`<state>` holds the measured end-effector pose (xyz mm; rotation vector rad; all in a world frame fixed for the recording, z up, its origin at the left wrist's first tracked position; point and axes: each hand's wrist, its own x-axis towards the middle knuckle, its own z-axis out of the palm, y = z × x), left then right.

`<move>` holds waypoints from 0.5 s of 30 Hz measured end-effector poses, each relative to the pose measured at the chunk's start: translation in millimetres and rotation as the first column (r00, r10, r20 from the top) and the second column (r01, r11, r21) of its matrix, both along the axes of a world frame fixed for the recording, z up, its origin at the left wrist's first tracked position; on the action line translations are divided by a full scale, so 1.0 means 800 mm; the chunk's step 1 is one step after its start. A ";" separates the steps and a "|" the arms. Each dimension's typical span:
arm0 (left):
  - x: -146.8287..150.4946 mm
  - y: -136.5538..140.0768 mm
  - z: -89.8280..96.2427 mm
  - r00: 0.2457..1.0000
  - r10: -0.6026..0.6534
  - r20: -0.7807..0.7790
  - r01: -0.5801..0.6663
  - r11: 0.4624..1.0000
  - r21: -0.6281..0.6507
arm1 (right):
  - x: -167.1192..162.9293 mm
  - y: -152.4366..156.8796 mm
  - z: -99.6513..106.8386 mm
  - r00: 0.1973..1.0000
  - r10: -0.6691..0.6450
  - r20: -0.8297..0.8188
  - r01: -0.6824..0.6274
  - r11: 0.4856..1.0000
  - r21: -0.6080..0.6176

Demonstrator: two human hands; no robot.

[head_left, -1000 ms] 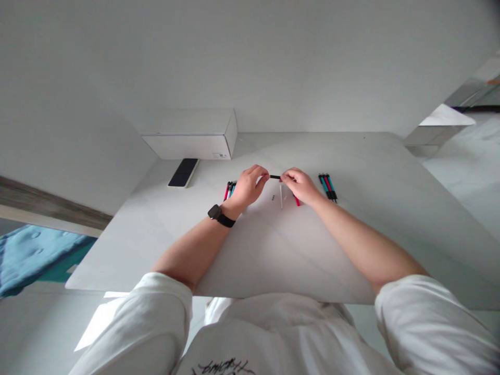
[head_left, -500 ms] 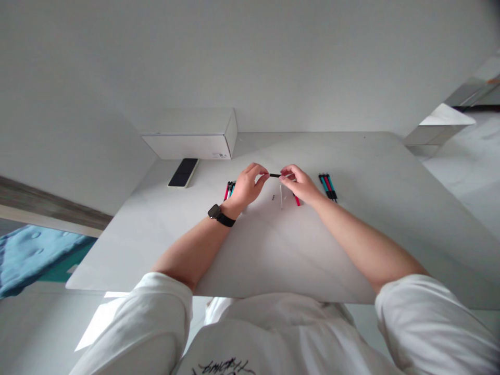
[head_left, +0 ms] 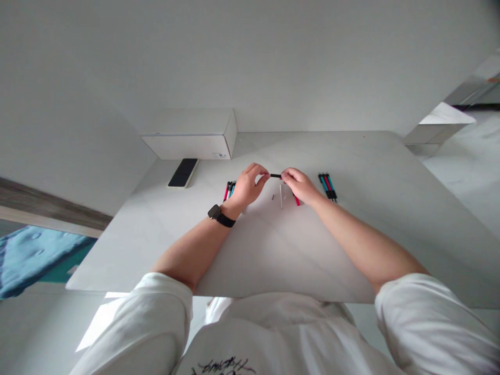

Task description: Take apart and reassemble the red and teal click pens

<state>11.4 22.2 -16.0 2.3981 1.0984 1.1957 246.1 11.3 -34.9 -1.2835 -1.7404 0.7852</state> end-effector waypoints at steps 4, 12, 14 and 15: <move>0.002 0.007 -0.010 1.000 0.007 0.019 -0.006 0.999 -0.045 | -0.001 0.000 0.002 1.000 -0.002 -0.012 0.003 0.992 0.124; -0.020 0.017 0.007 0.977 0.004 -0.212 -0.001 1.000 0.013 | 0.010 0.003 0.008 0.993 -0.114 0.020 0.107 0.972 0.210; -0.029 0.019 0.011 0.942 0.000 -0.335 0.011 0.999 0.033 | 0.013 0.004 0.008 0.993 -0.117 0.034 0.108 0.975 0.194; -0.032 0.020 0.010 0.922 -0.005 -0.386 0.022 0.999 0.039 | 0.013 0.005 0.008 0.993 -0.115 0.041 0.105 0.976 0.190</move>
